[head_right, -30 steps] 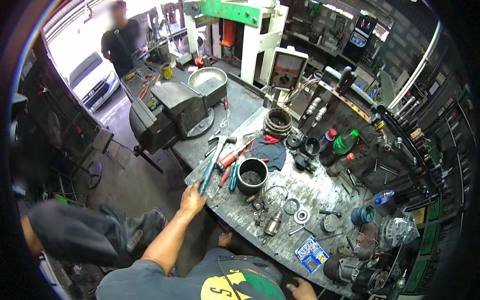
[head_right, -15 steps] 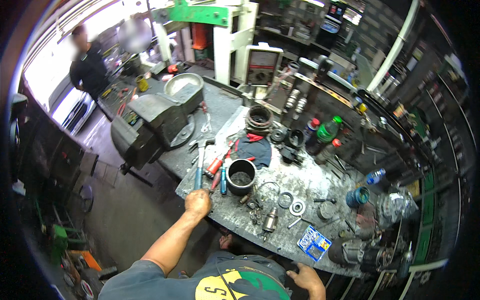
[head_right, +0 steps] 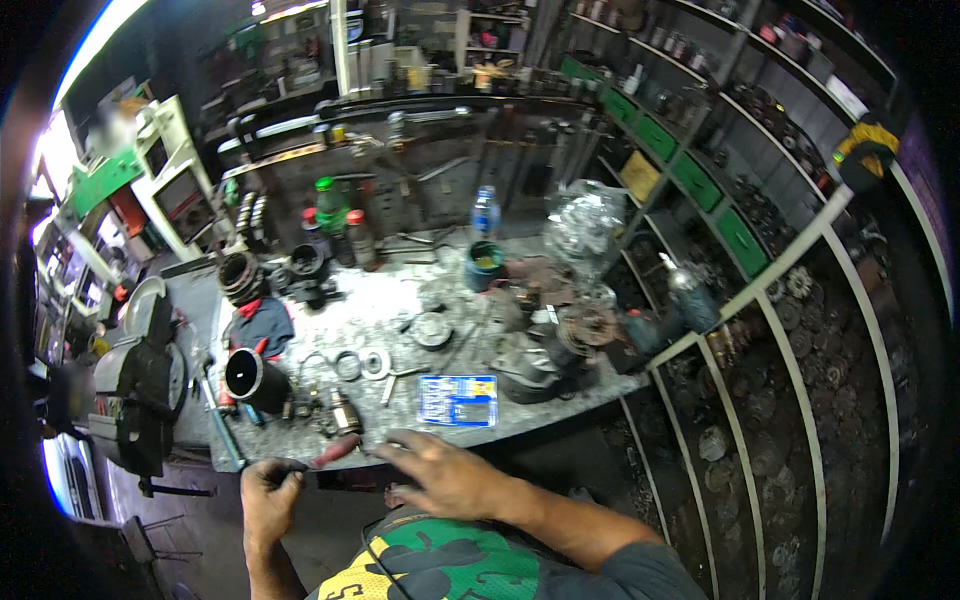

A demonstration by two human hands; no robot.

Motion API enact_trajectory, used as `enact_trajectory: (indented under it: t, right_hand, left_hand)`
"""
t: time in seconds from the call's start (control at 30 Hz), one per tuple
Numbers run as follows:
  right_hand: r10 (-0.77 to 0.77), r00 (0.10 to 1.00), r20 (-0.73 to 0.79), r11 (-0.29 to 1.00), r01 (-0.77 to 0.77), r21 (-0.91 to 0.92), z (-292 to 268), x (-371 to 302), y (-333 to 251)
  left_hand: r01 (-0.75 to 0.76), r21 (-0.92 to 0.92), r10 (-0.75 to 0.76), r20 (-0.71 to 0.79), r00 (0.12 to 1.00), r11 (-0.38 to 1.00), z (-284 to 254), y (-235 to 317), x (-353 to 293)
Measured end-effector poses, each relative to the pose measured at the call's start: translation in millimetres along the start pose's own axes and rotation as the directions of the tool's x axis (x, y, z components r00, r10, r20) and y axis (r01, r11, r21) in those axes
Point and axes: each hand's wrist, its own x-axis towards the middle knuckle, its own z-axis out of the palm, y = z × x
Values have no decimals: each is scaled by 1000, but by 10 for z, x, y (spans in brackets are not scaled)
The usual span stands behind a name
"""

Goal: The person uses a wire brush to clean a cylindrical metal part, then moves to a workbench to assemble a mechanical component. They insert small parts into the assembly, use a hammer to tap components into place, and repeatedly inspect the assembly by rotating and adjusting it.

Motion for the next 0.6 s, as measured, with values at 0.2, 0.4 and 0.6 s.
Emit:
enact_trajectory:
  t: [0.2,0.4,0.6]
  right_hand:
    - [60,993,-98,997,-55,52,-496,-686,415]
    - [441,773,-457,880,-273,388,-1110,-1878,987]
    - [464,712,-527,879,-293,377,-1440,-2129,1240]
  left_hand:
    - [-122,-107,142,211,967,987,1677,775,-159]
    - [-333,-79,342,177,923,939,2913,1139,-3]
    - [-799,353,727,343,595,487,3276,1777,406]
